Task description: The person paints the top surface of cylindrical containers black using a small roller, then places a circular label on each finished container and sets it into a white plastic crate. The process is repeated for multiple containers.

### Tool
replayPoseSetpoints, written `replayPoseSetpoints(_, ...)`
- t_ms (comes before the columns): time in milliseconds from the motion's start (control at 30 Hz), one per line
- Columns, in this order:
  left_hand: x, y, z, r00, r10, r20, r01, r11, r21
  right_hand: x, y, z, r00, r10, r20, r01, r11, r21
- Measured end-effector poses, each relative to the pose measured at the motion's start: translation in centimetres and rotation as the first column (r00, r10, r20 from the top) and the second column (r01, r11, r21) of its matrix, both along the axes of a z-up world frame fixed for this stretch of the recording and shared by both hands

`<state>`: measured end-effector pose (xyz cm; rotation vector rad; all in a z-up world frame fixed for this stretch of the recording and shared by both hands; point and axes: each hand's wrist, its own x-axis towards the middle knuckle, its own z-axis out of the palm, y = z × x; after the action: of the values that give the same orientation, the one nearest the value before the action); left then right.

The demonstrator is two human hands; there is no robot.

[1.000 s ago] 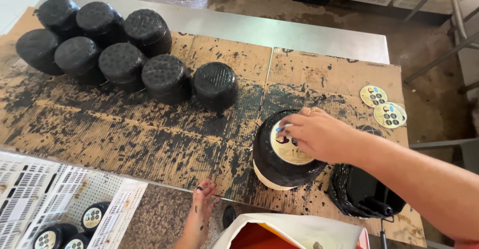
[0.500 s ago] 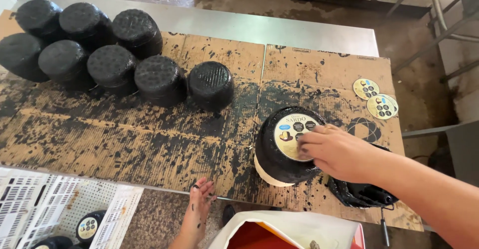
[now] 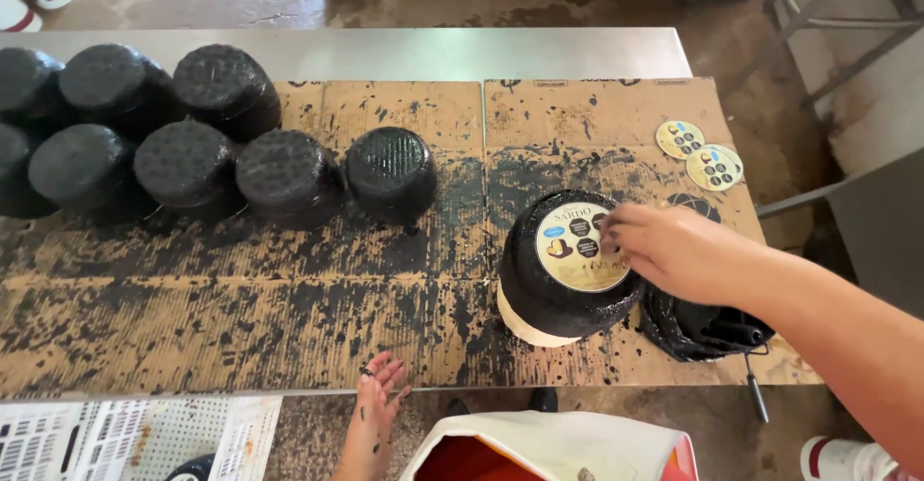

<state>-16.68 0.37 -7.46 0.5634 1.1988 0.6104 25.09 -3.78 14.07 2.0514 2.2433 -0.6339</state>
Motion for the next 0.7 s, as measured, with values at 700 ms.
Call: replayPoseSetpoints(700, 16.5, 4.8, 9.1, 0.885, -0.427, 0.184, 0.439, 0.898, -0.024, 4.8, -1.2, -9.0, -0.090, -0.925, -0.369, 0.511, 0.275, -0.814)
